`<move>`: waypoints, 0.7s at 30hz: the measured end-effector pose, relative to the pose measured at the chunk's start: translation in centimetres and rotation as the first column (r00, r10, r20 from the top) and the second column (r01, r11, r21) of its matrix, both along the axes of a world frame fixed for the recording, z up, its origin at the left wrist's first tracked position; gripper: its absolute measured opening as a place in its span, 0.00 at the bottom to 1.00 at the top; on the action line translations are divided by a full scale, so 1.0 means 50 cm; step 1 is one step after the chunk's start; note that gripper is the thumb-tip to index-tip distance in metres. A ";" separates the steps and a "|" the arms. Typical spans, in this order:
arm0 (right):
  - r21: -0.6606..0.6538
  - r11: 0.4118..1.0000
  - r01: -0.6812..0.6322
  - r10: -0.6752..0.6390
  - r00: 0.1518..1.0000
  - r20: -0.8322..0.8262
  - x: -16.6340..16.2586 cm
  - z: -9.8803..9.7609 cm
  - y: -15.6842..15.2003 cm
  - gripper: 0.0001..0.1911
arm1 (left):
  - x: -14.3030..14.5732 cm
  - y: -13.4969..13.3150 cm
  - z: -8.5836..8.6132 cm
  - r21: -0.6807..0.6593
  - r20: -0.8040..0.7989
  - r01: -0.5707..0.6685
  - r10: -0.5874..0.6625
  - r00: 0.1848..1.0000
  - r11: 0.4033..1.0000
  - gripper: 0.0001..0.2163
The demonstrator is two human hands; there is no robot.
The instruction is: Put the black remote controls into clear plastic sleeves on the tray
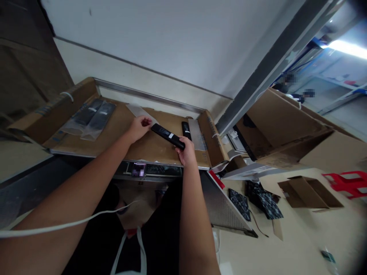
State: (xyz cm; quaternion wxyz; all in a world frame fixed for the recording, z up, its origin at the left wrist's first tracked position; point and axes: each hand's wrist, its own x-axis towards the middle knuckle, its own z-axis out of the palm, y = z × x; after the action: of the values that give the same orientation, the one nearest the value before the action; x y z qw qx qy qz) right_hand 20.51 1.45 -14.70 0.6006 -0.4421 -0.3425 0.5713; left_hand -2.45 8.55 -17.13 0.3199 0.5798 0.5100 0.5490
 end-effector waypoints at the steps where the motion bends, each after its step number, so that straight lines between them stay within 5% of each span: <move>1: -0.002 1.000 -0.017 0.017 1.000 0.009 0.000 0.000 0.001 0.10 | -0.001 0.000 -0.001 0.000 0.010 -0.004 0.004 1.000 1.000 0.07; 21: 0.106 0.991 0.080 -0.089 0.992 0.086 -0.012 -0.021 0.018 0.11 | 0.008 -0.016 -0.005 0.080 -0.111 0.052 -0.043 0.993 0.995 0.08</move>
State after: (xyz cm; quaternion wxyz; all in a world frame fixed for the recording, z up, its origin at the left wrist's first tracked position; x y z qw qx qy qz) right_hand 19.93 2.35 -15.75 0.6301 -0.4502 -0.3792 0.5064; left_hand -2.07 7.74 -17.38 0.2801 0.6338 0.4896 0.5293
